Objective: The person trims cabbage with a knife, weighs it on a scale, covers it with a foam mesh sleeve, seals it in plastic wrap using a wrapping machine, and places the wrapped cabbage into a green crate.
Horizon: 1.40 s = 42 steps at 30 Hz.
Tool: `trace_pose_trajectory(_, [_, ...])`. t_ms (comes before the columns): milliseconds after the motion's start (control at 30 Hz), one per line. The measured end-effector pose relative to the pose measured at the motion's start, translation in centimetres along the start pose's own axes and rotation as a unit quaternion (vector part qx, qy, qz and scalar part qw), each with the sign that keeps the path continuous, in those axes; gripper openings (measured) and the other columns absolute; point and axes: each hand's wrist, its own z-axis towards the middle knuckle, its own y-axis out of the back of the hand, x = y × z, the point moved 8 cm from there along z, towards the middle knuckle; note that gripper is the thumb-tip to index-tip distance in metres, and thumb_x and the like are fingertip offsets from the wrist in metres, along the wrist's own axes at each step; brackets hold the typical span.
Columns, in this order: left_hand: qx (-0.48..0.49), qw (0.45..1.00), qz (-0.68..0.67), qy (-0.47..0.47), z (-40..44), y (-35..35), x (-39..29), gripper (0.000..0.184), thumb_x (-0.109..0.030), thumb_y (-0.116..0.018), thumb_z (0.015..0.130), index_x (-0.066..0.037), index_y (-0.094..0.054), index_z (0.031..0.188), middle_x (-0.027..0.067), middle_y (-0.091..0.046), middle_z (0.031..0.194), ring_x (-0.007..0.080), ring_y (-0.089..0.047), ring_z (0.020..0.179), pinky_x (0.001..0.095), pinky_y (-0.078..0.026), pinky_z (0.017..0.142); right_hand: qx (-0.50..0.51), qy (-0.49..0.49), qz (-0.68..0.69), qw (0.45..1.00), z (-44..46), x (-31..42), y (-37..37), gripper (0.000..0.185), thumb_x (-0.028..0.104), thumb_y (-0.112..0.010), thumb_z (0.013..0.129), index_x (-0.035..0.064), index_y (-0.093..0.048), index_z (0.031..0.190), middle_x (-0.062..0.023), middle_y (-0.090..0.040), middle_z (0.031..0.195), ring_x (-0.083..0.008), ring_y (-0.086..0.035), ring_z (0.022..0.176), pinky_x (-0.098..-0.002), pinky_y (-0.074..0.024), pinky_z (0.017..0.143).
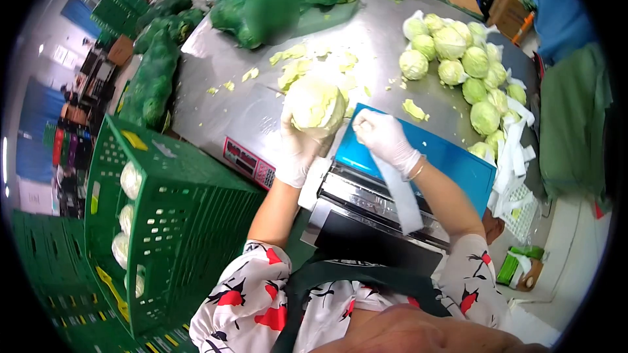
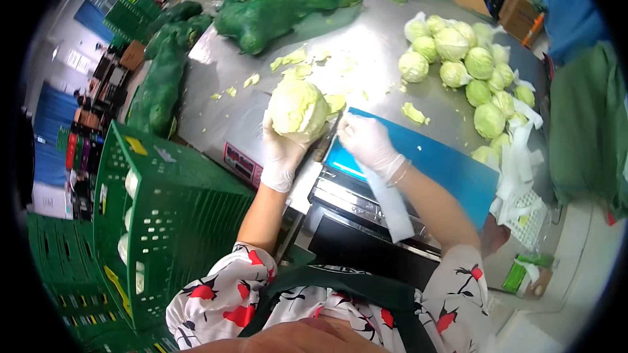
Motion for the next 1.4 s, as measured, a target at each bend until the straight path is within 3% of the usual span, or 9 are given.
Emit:
trace_pose_trajectory(167, [-0.133, 0.896, 0.402, -0.132, -0.8, 9.0, -8.0, 0.084, -0.03, -0.08, 0.075, 0.001, -0.039, 0.142, 0.0188, -0.052, 0.132, 0.029, -0.055, 0.121, 0.0405, -0.046, 0.102, -0.067, -0.07, 0.094, 0.991, 4.9, -5.1, 3.1, 0.023, 0.016, -0.061, 0.089, -0.0007, -0.069, 0.102, -0.0069, -0.072, 0.091, -0.0134, -0.065, 0.083, -0.0255, -0.0501, 0.078])
trace_pose_trajectory(267, [-0.208, 0.693, 0.668, -0.174, -0.7, 13.7, -10.3, 0.099, -0.036, -0.086, 0.065, 0.002, -0.038, 0.142, 0.0208, -0.048, 0.134, 0.0312, -0.05, 0.126, 0.0407, -0.043, 0.105, -0.039, -0.121, 0.299, 0.946, 6.0, -6.1, 4.1, 0.029, 0.018, -0.059, 0.093, -0.004, -0.067, 0.11, -0.0063, -0.07, 0.107, -0.0141, -0.063, 0.093, -0.026, -0.0469, 0.087])
trace_pose_trajectory(533, [-0.193, 0.515, 0.812, -0.195, -3.7, 9.9, -10.7, 0.1, -0.047, -0.077, 0.075, 0.005, -0.03, 0.147, 0.026, -0.043, 0.141, 0.0371, -0.044, 0.132, 0.0441, -0.039, 0.109, 0.1, -0.251, 0.485, 0.832, 0.4, -3.3, -4.2, 0.024, 0.018, -0.055, 0.096, -0.0005, -0.062, 0.109, -0.0015, -0.062, 0.087, -0.0072, -0.054, 0.066, -0.0206, -0.0457, 0.057])
trace_pose_trajectory(633, [0.022, 0.889, 0.457, -0.005, -6.6, 5.6, -0.5, 0.074, -0.021, -0.075, 0.084, -0.001, -0.039, 0.145, 0.0152, -0.059, 0.13, 0.0217, -0.058, 0.117, 0.038, -0.045, 0.103, -0.067, -0.208, 0.456, 0.862, -0.4, -0.2, -4.7, 0.019, 0.01, -0.06, 0.093, -0.0013, -0.066, 0.108, 0.0017, -0.06, 0.086, -0.0049, -0.052, 0.07, -0.0187, -0.0411, 0.06])
trace_pose_trajectory(833, [0.0, 0.877, 0.479, -0.029, -9.3, 1.0, 0.9, 0.026, -0.011, -0.055, 0.095, -0.002, -0.062, 0.118, -0.0018, -0.064, 0.087, 0.0034, -0.058, 0.072, 0.0208, -0.049, 0.064, -0.065, -0.09, 0.371, 0.922, -1.0, 5.6, -4.7, 0.018, 0.005, -0.06, 0.094, -0.0041, -0.065, 0.109, -0.003, -0.066, 0.1, -0.0076, -0.057, 0.092, -0.0215, -0.0465, 0.082])
trace_pose_trajectory(933, [0.03, 0.974, 0.151, 0.165, -11.6, 0.2, -0.4, 0.021, -0.013, -0.057, 0.097, 0.001, -0.064, 0.111, 0.0025, -0.067, 0.096, 0.0062, -0.062, 0.082, 0.0227, -0.052, 0.072, -0.001, -0.029, 0.329, 0.944, -2.9, 8.4, -4.2, 0.023, 0.007, -0.066, 0.093, -0.002, -0.065, 0.114, -0.0027, -0.067, 0.101, -0.0073, -0.06, 0.09, -0.022, -0.0489, 0.081])
trace_pose_trajectory(1100, [0.049, 0.96, 0.273, -0.047, -12.0, -1.0, -4.4, 0.056, -0.025, -0.057, 0.099, 0.001, -0.04, 0.145, 0.0122, -0.051, 0.14, 0.0212, -0.048, 0.13, 0.0353, -0.034, 0.112, -0.029, -0.128, 0.504, 0.854, -4.4, 6.1, -4.2, 0.02, 0.013, -0.063, 0.097, -0.0003, -0.069, 0.11, -0.0034, -0.069, 0.097, -0.0105, -0.063, 0.087, -0.0246, -0.0501, 0.083])
trace_pose_trajectory(1267, [0.065, 0.985, 0.16, -0.025, -12.2, -1.4, -1.3, 0.056, -0.012, -0.06, 0.097, 0.001, -0.037, 0.146, 0.0098, -0.048, 0.143, 0.0165, -0.047, 0.129, 0.0318, -0.036, 0.11, -0.246, 0.161, -0.021, 0.956, -7.0, 14.2, -3.0, 0.014, 0.002, -0.068, 0.086, 0.0016, -0.074, 0.098, -0.0105, -0.066, 0.114, -0.0267, -0.058, 0.107, -0.0353, -0.0426, 0.098])
trace_pose_trajectory(1400, [0.042, 0.977, 0.204, -0.047, -12.3, 0.1, -1.9, 0.027, -0.012, -0.058, 0.098, 0.003, -0.059, 0.12, 0.0082, -0.064, 0.118, 0.0138, -0.059, 0.109, 0.0299, -0.045, 0.099, -0.193, -0.098, 0.425, 0.879, -6.2, 8.0, -5.0, 0.022, 0.008, -0.059, 0.096, -0.0033, -0.06, 0.114, -0.0082, -0.066, 0.102, -0.0174, -0.062, 0.09, -0.0284, -0.0501, 0.081])
